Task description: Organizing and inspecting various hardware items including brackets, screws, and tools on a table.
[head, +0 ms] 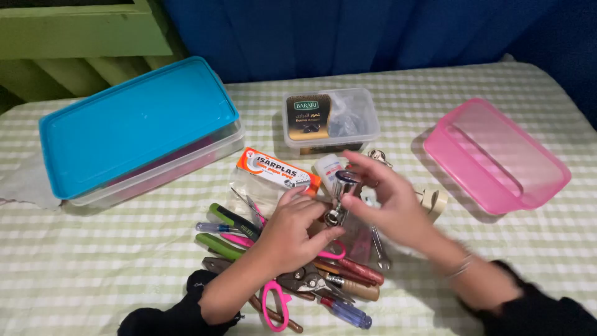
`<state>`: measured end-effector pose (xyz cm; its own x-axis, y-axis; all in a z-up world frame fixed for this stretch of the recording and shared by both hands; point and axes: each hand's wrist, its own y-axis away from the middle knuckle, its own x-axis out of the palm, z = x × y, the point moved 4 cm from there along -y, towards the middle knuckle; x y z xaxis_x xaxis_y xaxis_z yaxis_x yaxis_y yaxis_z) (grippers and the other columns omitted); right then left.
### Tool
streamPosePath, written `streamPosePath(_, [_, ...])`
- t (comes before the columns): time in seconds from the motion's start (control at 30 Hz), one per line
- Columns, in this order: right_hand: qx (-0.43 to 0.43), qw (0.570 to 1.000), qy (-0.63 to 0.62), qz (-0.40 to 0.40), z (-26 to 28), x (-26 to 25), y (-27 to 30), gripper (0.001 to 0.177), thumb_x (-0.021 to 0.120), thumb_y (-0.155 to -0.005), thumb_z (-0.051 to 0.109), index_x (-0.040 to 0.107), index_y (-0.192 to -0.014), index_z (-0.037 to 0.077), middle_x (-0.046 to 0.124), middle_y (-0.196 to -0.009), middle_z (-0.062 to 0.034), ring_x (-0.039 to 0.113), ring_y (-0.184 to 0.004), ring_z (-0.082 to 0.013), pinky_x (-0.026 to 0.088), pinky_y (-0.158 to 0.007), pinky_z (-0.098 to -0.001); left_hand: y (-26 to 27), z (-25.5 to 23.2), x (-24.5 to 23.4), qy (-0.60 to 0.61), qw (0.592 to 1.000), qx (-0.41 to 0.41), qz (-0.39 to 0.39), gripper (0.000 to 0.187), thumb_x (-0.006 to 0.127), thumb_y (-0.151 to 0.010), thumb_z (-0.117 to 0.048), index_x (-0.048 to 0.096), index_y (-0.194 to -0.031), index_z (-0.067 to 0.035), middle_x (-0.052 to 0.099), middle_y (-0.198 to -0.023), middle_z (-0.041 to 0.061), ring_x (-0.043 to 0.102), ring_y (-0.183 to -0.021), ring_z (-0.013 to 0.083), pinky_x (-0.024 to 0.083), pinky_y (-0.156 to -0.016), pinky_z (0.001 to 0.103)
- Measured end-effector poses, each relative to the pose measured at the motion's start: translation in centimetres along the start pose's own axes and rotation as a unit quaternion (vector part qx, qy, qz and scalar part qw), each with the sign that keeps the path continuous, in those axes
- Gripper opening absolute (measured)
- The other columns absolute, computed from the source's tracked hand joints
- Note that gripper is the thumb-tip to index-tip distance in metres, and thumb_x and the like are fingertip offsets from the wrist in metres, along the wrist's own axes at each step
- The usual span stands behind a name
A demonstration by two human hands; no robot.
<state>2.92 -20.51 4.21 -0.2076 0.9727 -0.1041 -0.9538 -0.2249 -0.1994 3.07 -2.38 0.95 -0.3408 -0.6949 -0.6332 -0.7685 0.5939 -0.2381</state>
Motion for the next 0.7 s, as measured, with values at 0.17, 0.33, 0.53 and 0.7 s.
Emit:
streamPosePath(0.17, [0.13, 0.985, 0.049, 0.107, -0.8, -6.5, 1.0, 0.039, 0.076, -0.086, -0.004, 0.066, -0.123, -0.001, 0.065, -0.112, -0.0092, 0.067, -0.099, -0.0173, 0.056, -0.081, -0.0341, 0.1, -0.3, -0.1, 0.042, 0.995, 0.081, -0.04, 0.032, 0.072, -0.092, -0.028, 0.069, -0.116, -0.007, 0.074, -0.109, 0.011, 0.067, -0.111, 0.0299, 0.033, -0.117, 0.05])
streamPosePath(0.33, [0.026, 0.997, 0.059, -0.041, 0.8, -16.7, 3.5, 0.045, 0.059, -0.073, -0.016, 0.059, -0.115, 0.001, 0.067, -0.123, -0.0128, 0.068, -0.113, -0.0205, 0.058, -0.092, -0.0321, 0.2, -1.2, -0.8, 0.074, 0.992, 0.091, -0.055, 0.026, 0.069, -0.093, -0.022, 0.07, -0.116, -0.01, 0.075, -0.11, 0.01, 0.067, -0.11, 0.0296, 0.038, -0.115, 0.047])
streamPosePath(0.53, [-0.013, 0.941, 0.216, -0.259, -0.4, -25.0, 7.7, 0.035, 0.063, -0.101, -0.007, 0.054, -0.135, -0.004, 0.067, -0.126, -0.0155, 0.069, -0.113, -0.0228, 0.055, -0.097, -0.0294, 0.3, -1.2, -0.2, 0.024, 0.993, 0.113, -0.041, 0.02, 0.069, -0.093, -0.018, 0.07, -0.111, -0.01, 0.075, -0.106, 0.009, 0.069, -0.108, 0.0275, 0.037, -0.115, 0.048])
streamPosePath(0.7, [0.169, 0.916, 0.319, -0.174, -4.0, -25.8, 8.0, 0.036, 0.06, -0.105, 0.007, 0.066, -0.139, -0.004, 0.074, -0.109, -0.0192, 0.066, -0.094, -0.0181, 0.049, -0.072, -0.0289, 0.2, -1.5, -0.2, 0.006, 0.99, 0.127, -0.056, 0.017, 0.07, -0.091, -0.016, 0.071, -0.107, -0.01, 0.074, -0.102, 0.009, 0.068, -0.104, 0.029, 0.04, -0.11, 0.046])
